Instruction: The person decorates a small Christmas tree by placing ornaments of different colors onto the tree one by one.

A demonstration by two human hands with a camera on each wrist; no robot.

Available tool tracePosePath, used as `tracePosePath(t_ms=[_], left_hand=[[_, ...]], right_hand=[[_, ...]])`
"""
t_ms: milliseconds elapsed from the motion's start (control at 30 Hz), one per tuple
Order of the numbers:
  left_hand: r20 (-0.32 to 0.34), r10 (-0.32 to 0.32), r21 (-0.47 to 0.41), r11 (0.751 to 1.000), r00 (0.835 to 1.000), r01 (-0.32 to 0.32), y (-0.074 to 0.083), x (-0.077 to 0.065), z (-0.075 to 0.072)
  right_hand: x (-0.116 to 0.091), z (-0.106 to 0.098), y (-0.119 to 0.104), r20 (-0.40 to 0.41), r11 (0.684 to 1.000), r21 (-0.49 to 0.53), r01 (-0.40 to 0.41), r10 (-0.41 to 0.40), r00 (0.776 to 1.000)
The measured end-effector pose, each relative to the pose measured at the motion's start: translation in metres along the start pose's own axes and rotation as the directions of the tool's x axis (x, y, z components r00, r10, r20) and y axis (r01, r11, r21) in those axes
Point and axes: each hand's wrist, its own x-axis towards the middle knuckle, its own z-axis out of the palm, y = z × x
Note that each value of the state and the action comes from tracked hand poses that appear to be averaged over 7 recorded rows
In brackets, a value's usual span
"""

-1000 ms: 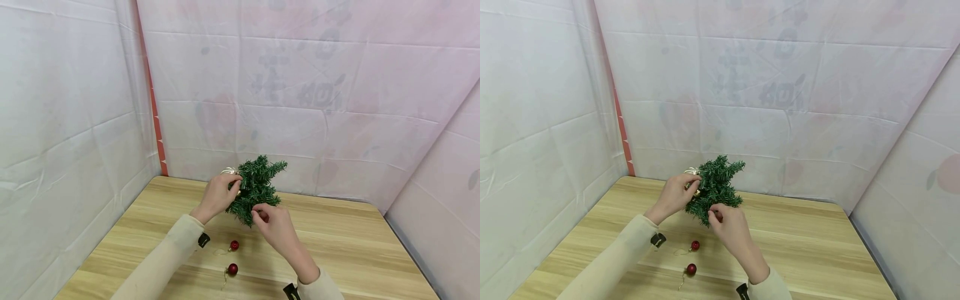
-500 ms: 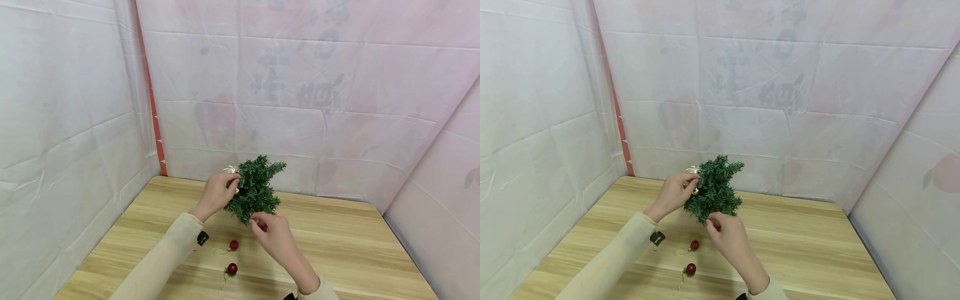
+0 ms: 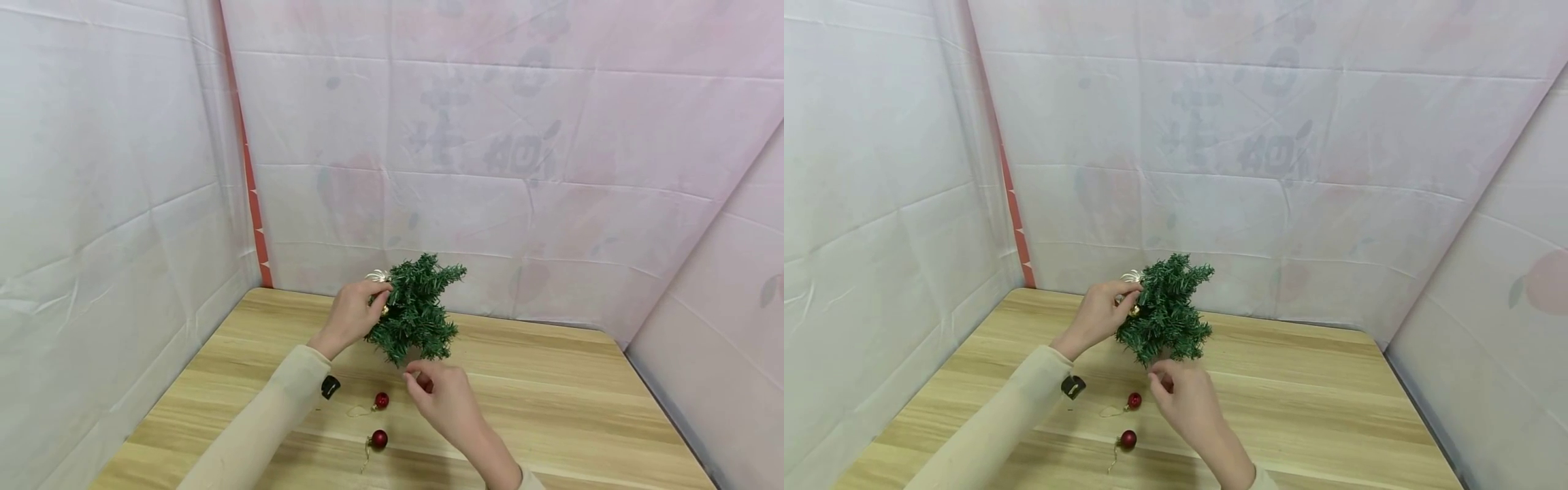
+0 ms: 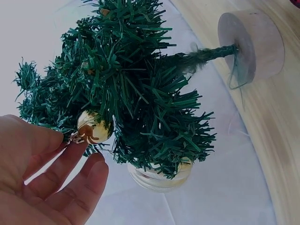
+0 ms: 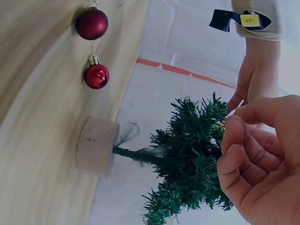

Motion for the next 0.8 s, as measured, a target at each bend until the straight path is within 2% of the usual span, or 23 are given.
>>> tracePosePath(t_ms=[533,800], left_hand=[[0.007,0.01,0.019,1.0,1.0,-0.01,-0.007,0.002,0.001],[0.015,-0.004,0.011,1.0,1.0,0.004,-0.007,0.003,0.0]], right_hand=[[-0.016,0.007,0.001,0.036,0.999,0.041,-0.018,0.017,0.999],[-0.023,0.01,0.001,0.087,0.996,0.049,-0.079,0.074,0.993]])
